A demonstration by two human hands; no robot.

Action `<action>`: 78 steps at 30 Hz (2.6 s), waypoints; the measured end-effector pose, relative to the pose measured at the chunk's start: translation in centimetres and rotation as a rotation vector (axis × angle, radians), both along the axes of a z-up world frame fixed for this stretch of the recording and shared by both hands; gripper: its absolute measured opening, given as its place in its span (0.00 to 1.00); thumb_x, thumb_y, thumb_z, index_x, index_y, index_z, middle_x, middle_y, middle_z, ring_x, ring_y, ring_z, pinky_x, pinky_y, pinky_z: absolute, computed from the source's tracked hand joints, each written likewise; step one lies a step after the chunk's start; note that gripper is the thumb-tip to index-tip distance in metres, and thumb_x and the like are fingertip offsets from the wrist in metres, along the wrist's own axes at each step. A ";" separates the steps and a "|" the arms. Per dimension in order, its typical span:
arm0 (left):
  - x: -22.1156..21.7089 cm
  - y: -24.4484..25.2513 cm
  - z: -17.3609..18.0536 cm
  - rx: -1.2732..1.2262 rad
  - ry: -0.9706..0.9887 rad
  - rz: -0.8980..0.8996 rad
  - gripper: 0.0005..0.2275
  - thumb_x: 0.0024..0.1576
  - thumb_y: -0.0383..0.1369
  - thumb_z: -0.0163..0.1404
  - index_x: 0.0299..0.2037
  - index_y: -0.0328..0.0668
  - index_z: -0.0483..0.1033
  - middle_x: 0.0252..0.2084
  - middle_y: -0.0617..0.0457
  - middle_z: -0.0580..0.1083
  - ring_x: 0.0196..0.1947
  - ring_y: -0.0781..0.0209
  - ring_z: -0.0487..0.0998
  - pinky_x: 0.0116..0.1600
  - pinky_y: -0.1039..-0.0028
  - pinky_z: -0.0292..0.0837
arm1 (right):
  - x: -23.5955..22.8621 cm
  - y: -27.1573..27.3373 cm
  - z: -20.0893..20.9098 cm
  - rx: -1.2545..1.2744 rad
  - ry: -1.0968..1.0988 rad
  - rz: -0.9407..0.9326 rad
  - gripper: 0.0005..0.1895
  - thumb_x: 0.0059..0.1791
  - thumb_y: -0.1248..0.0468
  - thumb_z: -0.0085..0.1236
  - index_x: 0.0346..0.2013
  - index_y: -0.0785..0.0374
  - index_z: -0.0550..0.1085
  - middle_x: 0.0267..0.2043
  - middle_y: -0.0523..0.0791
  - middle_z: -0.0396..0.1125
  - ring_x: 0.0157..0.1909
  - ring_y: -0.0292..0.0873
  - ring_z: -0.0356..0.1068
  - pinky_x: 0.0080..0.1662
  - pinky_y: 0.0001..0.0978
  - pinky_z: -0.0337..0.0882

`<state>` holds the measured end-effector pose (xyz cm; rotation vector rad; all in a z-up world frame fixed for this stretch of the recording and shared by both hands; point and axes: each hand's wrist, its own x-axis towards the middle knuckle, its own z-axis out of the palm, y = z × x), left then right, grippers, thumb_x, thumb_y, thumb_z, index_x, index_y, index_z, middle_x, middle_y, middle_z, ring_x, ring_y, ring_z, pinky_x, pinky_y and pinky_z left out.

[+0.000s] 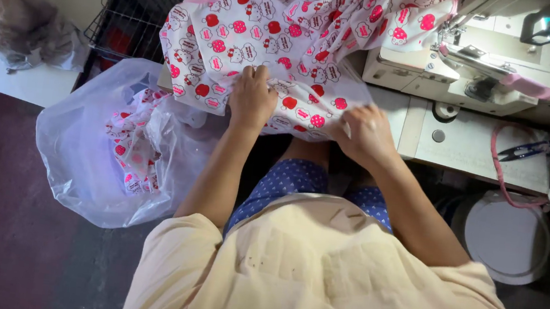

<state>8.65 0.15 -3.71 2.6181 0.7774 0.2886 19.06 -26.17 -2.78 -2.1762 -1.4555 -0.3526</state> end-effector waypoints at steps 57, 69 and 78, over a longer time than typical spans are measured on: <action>19.1 -15.8 3.1 0.260 -0.460 -0.660 0.17 0.58 0.37 0.47 0.56 0.41 0.70 0.58 0.36 0.71 0.60 0.31 0.71 0.59 0.47 0.69 | 7.1 -3.8 -6.1 1.052 1.591 -0.185 0.08 0.52 0.64 0.51 0.45 0.56 0.73 0.27 0.44 0.69 0.27 0.40 0.74 0.30 0.31 0.72; 18.4 -11.5 4.3 0.160 -0.710 -1.072 0.11 0.56 0.40 0.55 0.47 0.62 0.85 0.49 0.54 0.69 0.49 0.52 0.74 0.56 0.59 0.65 | 5.3 -1.6 -0.4 1.191 1.438 -0.273 0.06 0.54 0.61 0.52 0.33 0.57 0.69 0.18 0.37 0.60 0.17 0.31 0.64 0.19 0.22 0.64; 19.4 -11.7 5.4 0.263 -0.440 -1.025 0.13 0.62 0.48 0.51 0.55 0.69 0.80 0.60 0.53 0.62 0.68 0.49 0.58 0.62 0.47 0.56 | 6.1 -6.4 -7.4 0.567 0.839 -0.304 0.05 0.54 0.63 0.57 0.33 0.57 0.74 0.20 0.40 0.58 0.27 0.34 0.59 0.31 0.32 0.62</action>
